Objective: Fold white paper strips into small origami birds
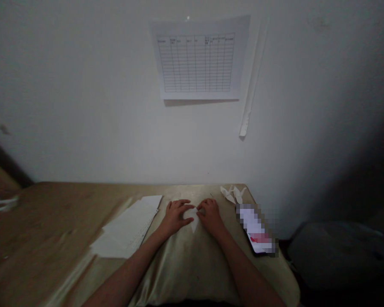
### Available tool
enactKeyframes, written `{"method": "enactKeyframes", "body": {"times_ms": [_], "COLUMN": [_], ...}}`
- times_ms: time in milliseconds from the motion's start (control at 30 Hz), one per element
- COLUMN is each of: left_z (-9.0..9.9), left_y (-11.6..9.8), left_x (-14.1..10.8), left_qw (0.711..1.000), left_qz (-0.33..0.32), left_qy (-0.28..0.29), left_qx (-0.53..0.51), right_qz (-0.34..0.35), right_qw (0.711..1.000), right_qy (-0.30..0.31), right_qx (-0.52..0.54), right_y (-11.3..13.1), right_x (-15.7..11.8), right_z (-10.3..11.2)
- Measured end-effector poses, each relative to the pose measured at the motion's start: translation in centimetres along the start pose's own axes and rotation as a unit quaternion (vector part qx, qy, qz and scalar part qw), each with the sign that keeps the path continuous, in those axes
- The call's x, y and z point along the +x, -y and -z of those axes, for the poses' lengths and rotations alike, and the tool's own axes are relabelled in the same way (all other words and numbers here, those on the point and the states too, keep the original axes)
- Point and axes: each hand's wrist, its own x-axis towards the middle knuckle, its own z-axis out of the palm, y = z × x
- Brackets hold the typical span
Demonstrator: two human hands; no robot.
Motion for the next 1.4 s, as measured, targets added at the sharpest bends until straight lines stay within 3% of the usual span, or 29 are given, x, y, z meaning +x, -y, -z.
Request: {"method": "enactKeyframes", "body": {"times_ms": [600,933,1400], "left_z": [0.0,0.3,0.7], "left_y": [-0.5,-0.8,-0.8], "left_x": [-0.8,-1.0,-1.6], "left_qw": [1.0,1.0,0.998], "left_qz": [0.009,0.01,-0.029], "left_qy": [-0.014,-0.011,-0.017], "left_qx": [-0.022,-0.01,0.043], "right_qz": [0.029,0.048,0.065], "right_qw": [0.994,0.993,0.987], "right_qy": [0.048,0.053,0.091], "right_qx": [-0.089,-0.094,-0.115], "right_y": [1.8,1.5,2.2], "right_x": [-0.7,-1.1,-1.4], "right_z": [1.7,1.7,2.3]}}
